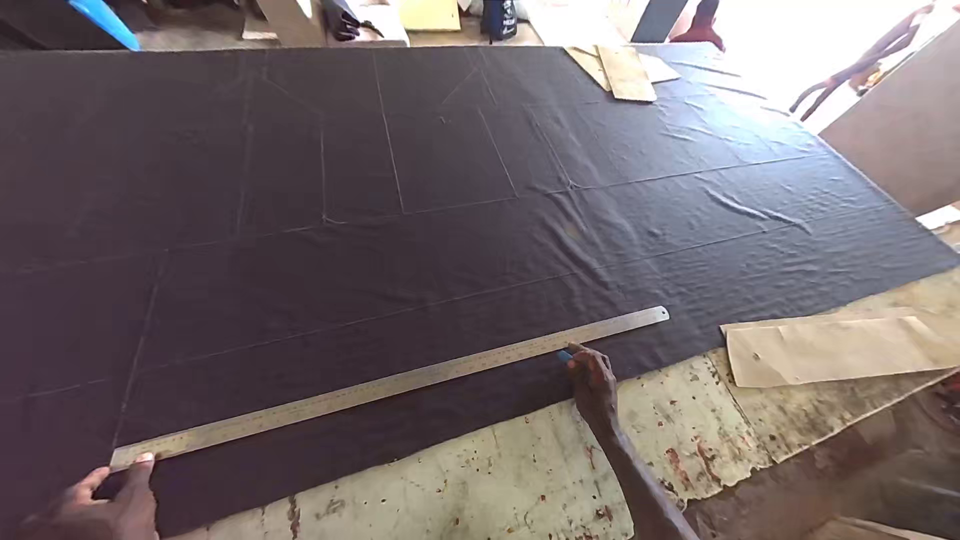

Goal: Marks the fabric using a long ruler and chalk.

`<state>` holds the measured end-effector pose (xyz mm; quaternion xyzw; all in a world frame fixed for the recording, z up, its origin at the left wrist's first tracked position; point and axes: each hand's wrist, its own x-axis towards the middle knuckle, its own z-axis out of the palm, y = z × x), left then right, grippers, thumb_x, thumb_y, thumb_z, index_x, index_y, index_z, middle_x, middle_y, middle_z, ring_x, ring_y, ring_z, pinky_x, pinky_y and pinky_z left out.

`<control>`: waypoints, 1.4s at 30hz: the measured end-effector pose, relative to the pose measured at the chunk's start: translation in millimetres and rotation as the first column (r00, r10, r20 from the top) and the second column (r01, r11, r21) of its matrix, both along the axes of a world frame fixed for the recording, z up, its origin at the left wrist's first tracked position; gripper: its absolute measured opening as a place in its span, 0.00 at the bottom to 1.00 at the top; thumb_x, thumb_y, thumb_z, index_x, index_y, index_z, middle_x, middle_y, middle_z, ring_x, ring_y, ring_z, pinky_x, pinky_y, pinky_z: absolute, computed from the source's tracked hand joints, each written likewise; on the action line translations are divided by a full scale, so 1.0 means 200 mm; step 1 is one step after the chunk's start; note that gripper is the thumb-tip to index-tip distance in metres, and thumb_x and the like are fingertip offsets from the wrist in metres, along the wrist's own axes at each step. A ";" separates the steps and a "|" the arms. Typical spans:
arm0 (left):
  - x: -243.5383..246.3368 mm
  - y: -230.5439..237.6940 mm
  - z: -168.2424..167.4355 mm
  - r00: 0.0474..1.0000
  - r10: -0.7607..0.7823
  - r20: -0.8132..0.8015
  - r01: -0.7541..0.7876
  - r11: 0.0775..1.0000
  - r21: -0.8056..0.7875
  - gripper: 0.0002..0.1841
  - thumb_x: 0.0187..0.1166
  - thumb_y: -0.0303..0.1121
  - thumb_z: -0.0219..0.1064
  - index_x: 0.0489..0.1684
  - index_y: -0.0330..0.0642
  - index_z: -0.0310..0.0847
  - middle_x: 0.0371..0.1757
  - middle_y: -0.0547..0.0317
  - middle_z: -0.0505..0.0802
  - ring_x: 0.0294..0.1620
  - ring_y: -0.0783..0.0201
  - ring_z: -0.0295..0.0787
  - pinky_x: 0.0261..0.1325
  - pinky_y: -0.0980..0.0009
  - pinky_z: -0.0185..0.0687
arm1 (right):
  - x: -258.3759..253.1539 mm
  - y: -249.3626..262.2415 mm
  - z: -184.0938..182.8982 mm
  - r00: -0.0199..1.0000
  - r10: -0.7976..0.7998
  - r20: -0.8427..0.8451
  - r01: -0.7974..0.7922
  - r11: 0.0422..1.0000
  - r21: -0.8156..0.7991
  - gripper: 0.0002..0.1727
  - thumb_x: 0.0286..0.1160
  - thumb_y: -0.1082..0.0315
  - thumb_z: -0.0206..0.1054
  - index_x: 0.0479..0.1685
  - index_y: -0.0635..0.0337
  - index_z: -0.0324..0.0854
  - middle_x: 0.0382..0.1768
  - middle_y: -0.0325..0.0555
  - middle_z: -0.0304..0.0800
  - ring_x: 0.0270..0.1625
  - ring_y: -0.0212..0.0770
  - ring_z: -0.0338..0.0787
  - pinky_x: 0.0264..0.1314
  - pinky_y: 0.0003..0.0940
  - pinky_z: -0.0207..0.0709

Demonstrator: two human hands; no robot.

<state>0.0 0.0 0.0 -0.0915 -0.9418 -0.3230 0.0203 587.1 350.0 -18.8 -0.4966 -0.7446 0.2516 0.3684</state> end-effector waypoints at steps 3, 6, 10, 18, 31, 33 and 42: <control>0.19 0.16 0.10 0.982 -0.160 -0.096 0.161 0.987 0.000 0.34 0.81 0.48 0.68 0.78 0.29 0.72 0.81 0.25 0.72 0.86 0.35 0.64 0.89 0.45 0.56 | -0.10 -0.07 0.06 0.993 0.029 -0.112 -0.033 0.999 -0.033 0.09 0.80 0.65 0.68 0.50 0.59 0.87 0.44 0.42 0.91 0.39 0.34 0.91 0.44 0.36 0.90; 0.51 0.46 0.14 0.866 -0.479 -0.145 0.484 0.875 -0.001 0.29 0.81 0.46 0.69 0.69 0.28 0.80 0.73 0.23 0.79 0.80 0.28 0.69 0.84 0.37 0.60 | -0.18 -0.12 0.07 0.990 -0.022 -0.137 0.003 0.990 -0.138 0.11 0.77 0.68 0.72 0.54 0.59 0.86 0.41 0.43 0.93 0.35 0.36 0.92 0.41 0.38 0.91; 1.03 0.92 0.08 0.561 -0.825 -0.058 0.822 0.564 -0.073 0.24 0.76 0.50 0.73 0.62 0.43 0.90 0.66 0.42 0.87 0.71 0.39 0.80 0.74 0.37 0.73 | -0.20 -0.09 0.05 0.990 -0.105 -0.092 0.085 0.977 -0.197 0.14 0.74 0.70 0.74 0.58 0.56 0.87 0.41 0.43 0.93 0.34 0.37 0.92 0.40 0.40 0.91; 1.31 1.30 0.07 0.412 -0.904 0.117 0.886 0.366 -0.285 0.22 0.67 0.50 0.82 0.55 0.50 0.91 0.56 0.52 0.90 0.62 0.47 0.84 0.67 0.46 0.79 | -0.11 -0.09 0.06 0.996 -0.045 0.083 0.061 0.976 -0.209 0.09 0.74 0.65 0.74 0.50 0.53 0.90 0.43 0.39 0.93 0.37 0.36 0.92 0.44 0.42 0.90; 1.28 1.41 0.15 0.389 -0.857 0.338 0.889 0.252 -0.383 0.22 0.65 0.51 0.83 0.50 0.48 0.87 0.55 0.53 0.90 0.64 0.46 0.84 0.66 0.41 0.77 | -0.18 0.04 0.07 0.980 -0.030 0.198 0.051 0.993 -0.104 0.11 0.75 0.65 0.72 0.53 0.54 0.90 0.44 0.45 0.94 0.40 0.45 0.93 0.45 0.52 0.88; 1.29 1.41 0.15 0.392 -0.858 0.332 0.882 0.248 -0.401 0.22 0.66 0.51 0.82 0.50 0.49 0.87 0.54 0.54 0.90 0.63 0.47 0.84 0.66 0.41 0.78 | -0.19 0.03 0.09 0.967 0.002 0.254 0.018 0.997 -0.074 0.09 0.75 0.66 0.71 0.49 0.54 0.89 0.43 0.45 0.93 0.39 0.46 0.93 0.42 0.52 0.88; 1.31 1.40 0.17 0.395 -0.864 0.312 0.873 0.248 -0.420 0.21 0.66 0.51 0.82 0.50 0.49 0.87 0.55 0.55 0.90 0.64 0.48 0.83 0.67 0.43 0.77 | -0.10 0.04 0.29 0.969 0.007 0.249 0.071 0.950 -0.303 0.14 0.80 0.65 0.68 0.60 0.53 0.90 0.51 0.46 0.93 0.50 0.45 0.93 0.57 0.53 0.87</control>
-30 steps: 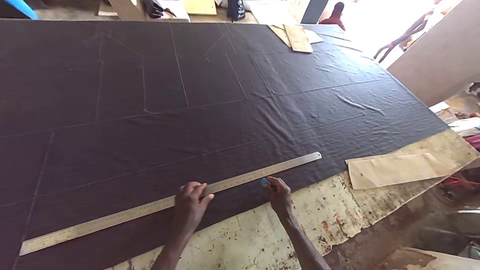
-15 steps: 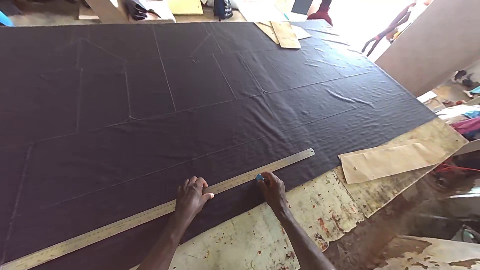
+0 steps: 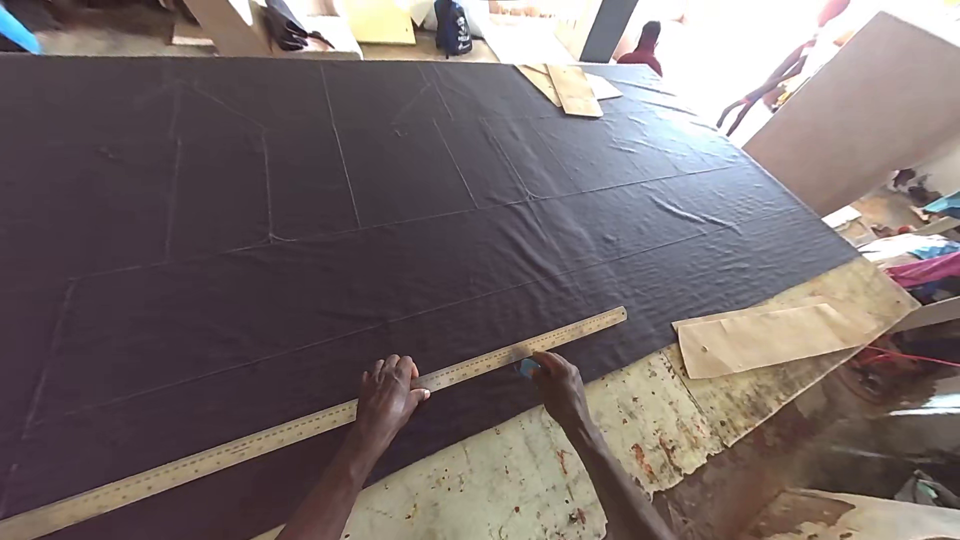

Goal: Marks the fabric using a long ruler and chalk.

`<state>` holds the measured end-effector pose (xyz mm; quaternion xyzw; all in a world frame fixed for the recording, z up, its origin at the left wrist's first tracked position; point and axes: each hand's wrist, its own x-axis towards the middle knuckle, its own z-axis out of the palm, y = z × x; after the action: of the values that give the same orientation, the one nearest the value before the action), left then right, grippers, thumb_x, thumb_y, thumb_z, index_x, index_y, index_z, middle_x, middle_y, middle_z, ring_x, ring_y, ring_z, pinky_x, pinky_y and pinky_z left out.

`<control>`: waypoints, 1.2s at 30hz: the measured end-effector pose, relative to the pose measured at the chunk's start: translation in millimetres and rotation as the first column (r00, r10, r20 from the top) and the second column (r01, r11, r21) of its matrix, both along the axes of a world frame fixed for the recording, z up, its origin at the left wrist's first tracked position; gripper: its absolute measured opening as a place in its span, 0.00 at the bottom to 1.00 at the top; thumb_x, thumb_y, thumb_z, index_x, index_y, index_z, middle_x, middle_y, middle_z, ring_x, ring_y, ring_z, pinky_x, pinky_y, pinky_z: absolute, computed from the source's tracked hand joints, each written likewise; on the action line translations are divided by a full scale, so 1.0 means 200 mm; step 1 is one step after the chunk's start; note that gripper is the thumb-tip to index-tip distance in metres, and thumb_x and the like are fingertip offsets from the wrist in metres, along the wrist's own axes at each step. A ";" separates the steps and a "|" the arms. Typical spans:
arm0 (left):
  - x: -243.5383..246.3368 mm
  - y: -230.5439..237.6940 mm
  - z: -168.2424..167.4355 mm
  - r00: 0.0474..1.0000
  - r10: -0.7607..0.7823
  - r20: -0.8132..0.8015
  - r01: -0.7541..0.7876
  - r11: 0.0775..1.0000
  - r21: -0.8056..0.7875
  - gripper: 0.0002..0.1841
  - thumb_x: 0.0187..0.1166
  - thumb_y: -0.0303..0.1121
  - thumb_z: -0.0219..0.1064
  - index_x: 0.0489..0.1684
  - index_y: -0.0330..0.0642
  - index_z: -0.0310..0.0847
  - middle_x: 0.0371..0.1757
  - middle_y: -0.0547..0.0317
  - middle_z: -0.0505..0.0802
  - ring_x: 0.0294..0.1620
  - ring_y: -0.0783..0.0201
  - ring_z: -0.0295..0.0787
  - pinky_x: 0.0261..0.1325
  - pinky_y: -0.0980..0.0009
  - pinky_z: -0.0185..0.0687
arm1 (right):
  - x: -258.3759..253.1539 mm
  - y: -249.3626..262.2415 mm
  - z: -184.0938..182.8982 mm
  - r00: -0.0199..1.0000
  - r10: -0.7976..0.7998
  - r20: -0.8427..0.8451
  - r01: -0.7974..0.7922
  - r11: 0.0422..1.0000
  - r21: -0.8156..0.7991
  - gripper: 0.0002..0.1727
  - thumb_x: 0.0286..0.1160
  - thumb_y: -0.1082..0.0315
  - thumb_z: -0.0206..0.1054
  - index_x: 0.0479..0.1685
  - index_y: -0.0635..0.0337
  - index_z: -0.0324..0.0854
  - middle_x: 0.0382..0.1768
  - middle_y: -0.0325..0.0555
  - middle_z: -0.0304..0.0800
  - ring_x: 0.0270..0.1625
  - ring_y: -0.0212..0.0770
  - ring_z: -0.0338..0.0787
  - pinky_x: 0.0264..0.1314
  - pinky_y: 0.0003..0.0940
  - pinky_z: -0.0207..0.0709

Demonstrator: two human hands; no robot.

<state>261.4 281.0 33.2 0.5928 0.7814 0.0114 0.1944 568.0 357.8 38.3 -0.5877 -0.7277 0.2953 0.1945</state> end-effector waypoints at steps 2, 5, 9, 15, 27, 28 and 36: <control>0.01 0.00 0.01 1.000 0.004 -0.012 -0.004 1.000 -0.001 0.21 0.66 0.51 0.81 0.50 0.50 0.87 0.54 0.55 0.90 0.64 0.48 0.83 0.66 0.45 0.77 | 0.04 -0.10 -0.12 0.990 -0.050 -0.132 0.063 0.993 0.098 0.14 0.80 0.65 0.68 0.60 0.54 0.90 0.47 0.43 0.92 0.44 0.40 0.92 0.50 0.45 0.89; 0.01 -0.01 0.01 1.000 0.004 -0.010 -0.004 1.000 0.014 0.21 0.66 0.50 0.81 0.50 0.49 0.87 0.54 0.55 0.90 0.64 0.48 0.83 0.66 0.45 0.77 | 0.02 -0.25 -0.22 0.953 -0.072 -0.294 0.121 0.981 0.151 0.11 0.77 0.68 0.69 0.54 0.58 0.91 0.43 0.43 0.93 0.41 0.36 0.92 0.47 0.36 0.90; 0.01 -0.03 0.02 0.999 -0.007 0.043 0.007 1.000 -0.010 0.20 0.71 0.49 0.78 0.53 0.48 0.84 0.53 0.54 0.91 0.62 0.49 0.86 0.68 0.45 0.76 | -0.12 -0.32 -0.23 0.919 0.043 -0.392 0.044 0.977 0.210 0.09 0.79 0.67 0.67 0.51 0.59 0.88 0.53 0.43 0.93 0.54 0.38 0.93 0.57 0.39 0.90; -0.02 -0.07 0.04 0.910 -0.039 0.412 0.001 0.996 0.092 0.26 0.74 0.52 0.75 0.64 0.47 0.83 0.48 0.51 0.93 0.49 0.51 0.92 0.60 0.47 0.85 | -0.33 -0.08 -0.18 0.926 0.319 -0.203 -0.212 0.881 0.422 0.16 0.88 0.59 0.57 0.58 0.56 0.87 0.64 0.40 0.92 0.77 0.41 0.83 0.91 0.52 0.62; -0.64 0.13 0.15 0.982 -0.079 0.170 -0.023 0.849 0.527 0.29 0.81 0.61 0.63 0.71 0.51 0.84 0.73 0.56 0.86 0.81 0.56 0.76 0.86 0.54 0.66 | -0.70 0.68 0.02 0.927 0.364 -0.089 -0.354 0.928 0.113 0.25 0.86 0.56 0.59 0.72 0.67 0.72 0.35 0.56 0.91 0.32 0.52 0.93 0.36 0.59 0.87; -0.76 0.10 0.11 0.990 0.042 0.131 -0.110 0.821 0.561 0.29 0.83 0.62 0.59 0.73 0.53 0.83 0.78 0.57 0.84 0.85 0.56 0.71 0.88 0.52 0.63 | -0.74 0.78 0.00 0.920 0.381 -0.092 -0.373 0.923 0.096 0.26 0.87 0.56 0.58 0.72 0.68 0.70 0.37 0.58 0.91 0.33 0.53 0.93 0.38 0.61 0.87; -1.69 -0.14 -0.20 0.807 0.587 -0.069 -0.515 0.756 0.404 0.34 0.90 0.60 0.46 0.89 0.51 0.66 0.95 0.53 0.58 0.97 0.47 0.42 0.95 0.42 0.34 | -1.12 1.28 -0.15 0.893 0.449 -0.004 -0.447 0.889 0.102 0.27 0.87 0.52 0.56 0.73 0.66 0.71 0.38 0.61 0.89 0.37 0.60 0.91 0.42 0.66 0.82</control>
<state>-77.1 253.6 -6.0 0.3588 0.9202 0.1566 -0.0075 343.0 614.5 7.6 -0.3896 -0.8544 0.3041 0.1601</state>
